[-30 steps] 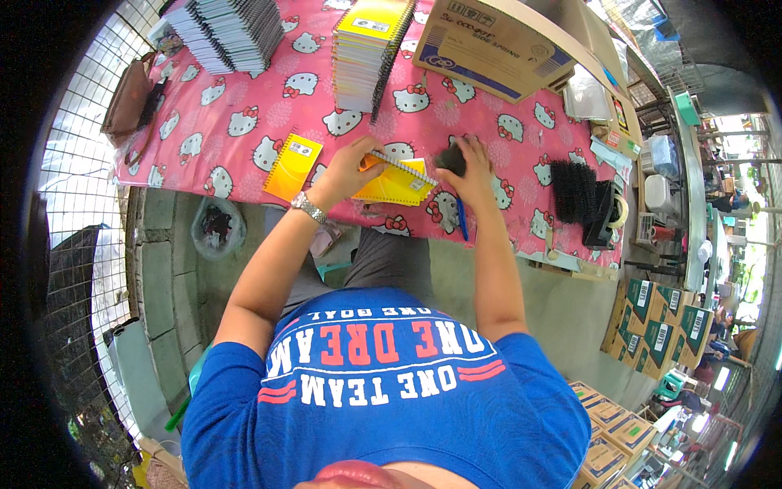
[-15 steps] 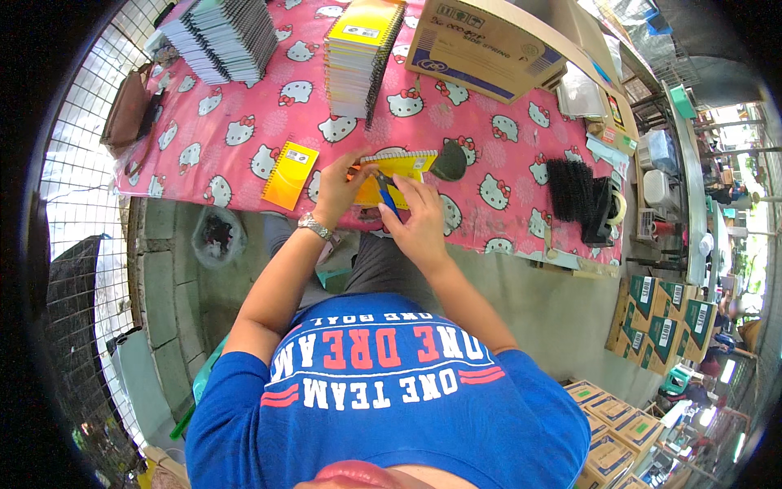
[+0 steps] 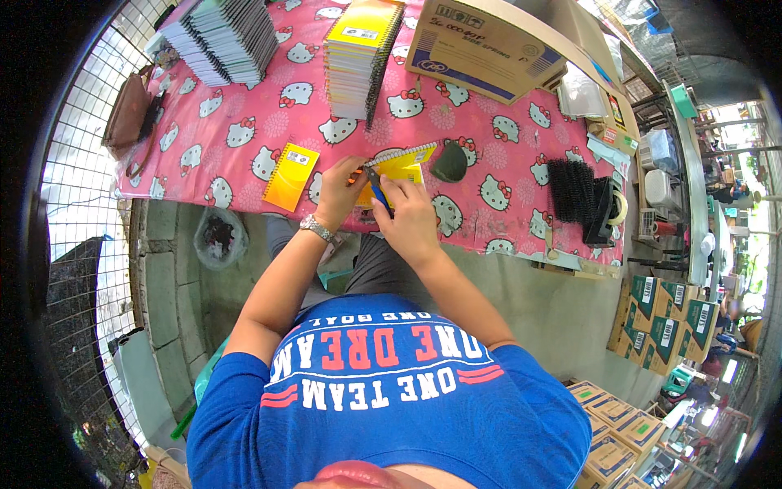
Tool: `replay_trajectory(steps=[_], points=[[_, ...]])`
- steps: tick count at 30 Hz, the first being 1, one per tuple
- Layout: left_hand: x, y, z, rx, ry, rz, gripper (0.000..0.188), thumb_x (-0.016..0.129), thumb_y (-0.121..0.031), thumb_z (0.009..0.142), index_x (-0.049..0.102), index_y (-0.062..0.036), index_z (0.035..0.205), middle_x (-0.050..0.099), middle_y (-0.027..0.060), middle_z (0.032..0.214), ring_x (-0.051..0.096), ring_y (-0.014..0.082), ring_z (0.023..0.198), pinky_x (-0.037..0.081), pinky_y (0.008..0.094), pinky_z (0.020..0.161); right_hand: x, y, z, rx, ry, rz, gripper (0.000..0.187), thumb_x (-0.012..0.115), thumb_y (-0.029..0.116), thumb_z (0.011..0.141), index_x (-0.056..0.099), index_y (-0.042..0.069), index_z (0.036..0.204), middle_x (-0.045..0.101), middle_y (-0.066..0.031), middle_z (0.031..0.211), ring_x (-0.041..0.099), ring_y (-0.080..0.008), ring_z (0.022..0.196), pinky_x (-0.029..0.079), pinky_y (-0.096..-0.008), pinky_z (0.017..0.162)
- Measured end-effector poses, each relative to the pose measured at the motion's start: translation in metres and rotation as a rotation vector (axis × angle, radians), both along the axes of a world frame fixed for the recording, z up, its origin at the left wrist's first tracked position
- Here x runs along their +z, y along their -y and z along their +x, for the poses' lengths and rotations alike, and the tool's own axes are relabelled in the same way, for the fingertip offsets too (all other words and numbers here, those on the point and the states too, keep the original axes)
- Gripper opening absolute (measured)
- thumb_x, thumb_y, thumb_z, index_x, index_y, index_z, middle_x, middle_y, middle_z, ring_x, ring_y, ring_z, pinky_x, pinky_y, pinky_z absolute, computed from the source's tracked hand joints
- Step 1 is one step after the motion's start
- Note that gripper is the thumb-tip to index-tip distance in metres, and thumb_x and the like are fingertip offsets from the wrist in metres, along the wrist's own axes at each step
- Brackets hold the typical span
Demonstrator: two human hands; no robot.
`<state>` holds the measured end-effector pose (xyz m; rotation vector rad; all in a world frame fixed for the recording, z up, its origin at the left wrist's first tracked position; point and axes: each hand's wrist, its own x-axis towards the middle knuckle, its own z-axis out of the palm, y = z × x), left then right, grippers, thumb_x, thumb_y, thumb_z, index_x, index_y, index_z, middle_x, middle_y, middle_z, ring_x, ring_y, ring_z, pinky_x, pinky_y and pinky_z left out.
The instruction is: The person applies staples to the corners of small yellow notebooks using a manual stapler, then organizes them into a stack.
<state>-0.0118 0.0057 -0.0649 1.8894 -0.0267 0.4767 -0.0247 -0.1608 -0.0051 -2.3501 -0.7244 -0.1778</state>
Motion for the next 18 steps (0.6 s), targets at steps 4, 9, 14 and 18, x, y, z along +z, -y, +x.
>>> replay_trajectory(steps=[4,9,14,18], points=[[0.003,0.0,-0.007,-0.005,0.051,0.105,0.021,0.068,0.0,0.081,0.065,-0.0002,0.102,0.065,0.015,0.094,0.068,0.03,0.081,0.055,0.0344,0.07,0.004,0.013,0.008,-0.054,-1.394,0.857,0.042,0.061,0.022,0.092,0.055,0.001,0.127,0.061,-0.0095,0.111,0.06,-0.0241,0.097,0.049,-0.0392,0.084],[0.061,-0.027,-0.017,0.079,0.189,0.243,0.023,0.066,0.0,0.08,0.067,-0.0042,0.103,0.066,0.0133,0.1,0.063,0.0295,0.102,0.048,0.0383,0.09,-0.039,0.079,0.014,-0.074,-0.604,0.271,0.047,0.065,0.025,0.088,0.054,0.006,0.129,0.061,-0.0126,0.116,0.061,-0.0264,0.103,0.048,-0.0384,0.089],[0.113,-0.063,-0.005,0.015,-0.161,0.803,0.019,0.059,-0.011,0.083,0.067,-0.0078,0.101,0.066,0.0101,0.104,0.057,0.0255,0.112,0.037,0.0396,0.102,-0.067,0.166,0.046,-0.245,-0.212,-0.2,0.041,0.074,0.028,0.079,0.062,0.006,0.111,0.063,-0.0178,0.107,0.059,-0.0369,0.103,0.048,-0.0454,0.088],[0.03,-0.074,0.013,0.105,-0.259,1.014,0.027,0.058,-0.019,0.083,0.065,-0.0103,0.107,0.063,0.0071,0.113,0.055,0.0289,0.112,0.037,0.0436,0.102,-0.067,0.227,0.121,-0.577,0.075,-0.306,0.034,0.072,0.028,0.079,0.065,0.006,0.105,0.062,-0.0159,0.105,0.059,-0.037,0.099,0.048,-0.0466,0.087]])
